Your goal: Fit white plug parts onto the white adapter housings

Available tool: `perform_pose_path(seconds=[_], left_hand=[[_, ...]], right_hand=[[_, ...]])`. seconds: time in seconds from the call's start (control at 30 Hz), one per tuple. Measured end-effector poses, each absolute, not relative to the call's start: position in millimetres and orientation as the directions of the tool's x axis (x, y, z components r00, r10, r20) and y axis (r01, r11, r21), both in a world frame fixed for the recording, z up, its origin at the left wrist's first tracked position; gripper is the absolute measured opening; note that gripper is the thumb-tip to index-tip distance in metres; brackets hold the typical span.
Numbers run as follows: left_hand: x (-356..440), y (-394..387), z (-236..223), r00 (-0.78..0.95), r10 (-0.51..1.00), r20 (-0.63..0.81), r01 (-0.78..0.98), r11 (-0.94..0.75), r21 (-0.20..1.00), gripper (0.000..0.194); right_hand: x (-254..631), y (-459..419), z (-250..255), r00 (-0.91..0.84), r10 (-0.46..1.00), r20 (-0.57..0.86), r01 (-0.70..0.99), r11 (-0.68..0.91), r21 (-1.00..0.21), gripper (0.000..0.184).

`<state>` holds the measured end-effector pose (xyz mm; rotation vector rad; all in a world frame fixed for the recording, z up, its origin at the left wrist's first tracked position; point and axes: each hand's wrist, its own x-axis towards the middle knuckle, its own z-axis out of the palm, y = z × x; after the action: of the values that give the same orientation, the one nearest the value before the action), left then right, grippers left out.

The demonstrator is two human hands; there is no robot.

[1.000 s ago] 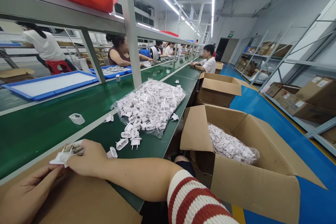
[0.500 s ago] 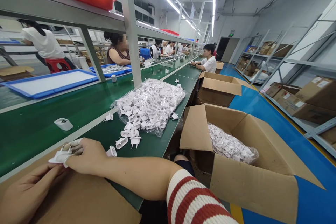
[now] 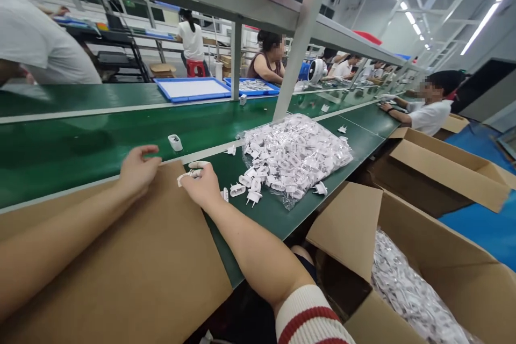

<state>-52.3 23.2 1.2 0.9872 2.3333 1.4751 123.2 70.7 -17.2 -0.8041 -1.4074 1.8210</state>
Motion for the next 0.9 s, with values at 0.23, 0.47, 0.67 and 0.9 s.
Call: perform_pose_path(seconds=[0.23,0.47,0.67,0.9], left_hand=[[-97.6,45.1,30.2,-0.474,0.845,0.246,0.732,0.222,0.644,0.039],[-87.6,27.1,35.9,-0.426,0.869,0.251,0.829,0.265,0.492,0.060],[-46.4,-29.3,24.8,-0.438,0.857,0.271,0.847,0.292,0.444,0.050],[-20.8,-77.9,3.2,-0.268,0.882,0.388,0.935,0.140,0.326,0.036]], right_hand=[[124.4,72.2,-9.0,-0.753,0.634,-0.175,-0.311,-0.578,-0.754,0.031],[127.3,72.2,-9.3,-0.736,0.650,-0.190,-0.291,-0.557,-0.778,0.030],[126.1,76.8,-11.8,-0.563,0.811,-0.157,-0.336,-0.399,-0.853,0.030],[127.3,70.1,-19.5,-0.602,0.794,-0.085,-0.345,-0.354,-0.869,0.038]])
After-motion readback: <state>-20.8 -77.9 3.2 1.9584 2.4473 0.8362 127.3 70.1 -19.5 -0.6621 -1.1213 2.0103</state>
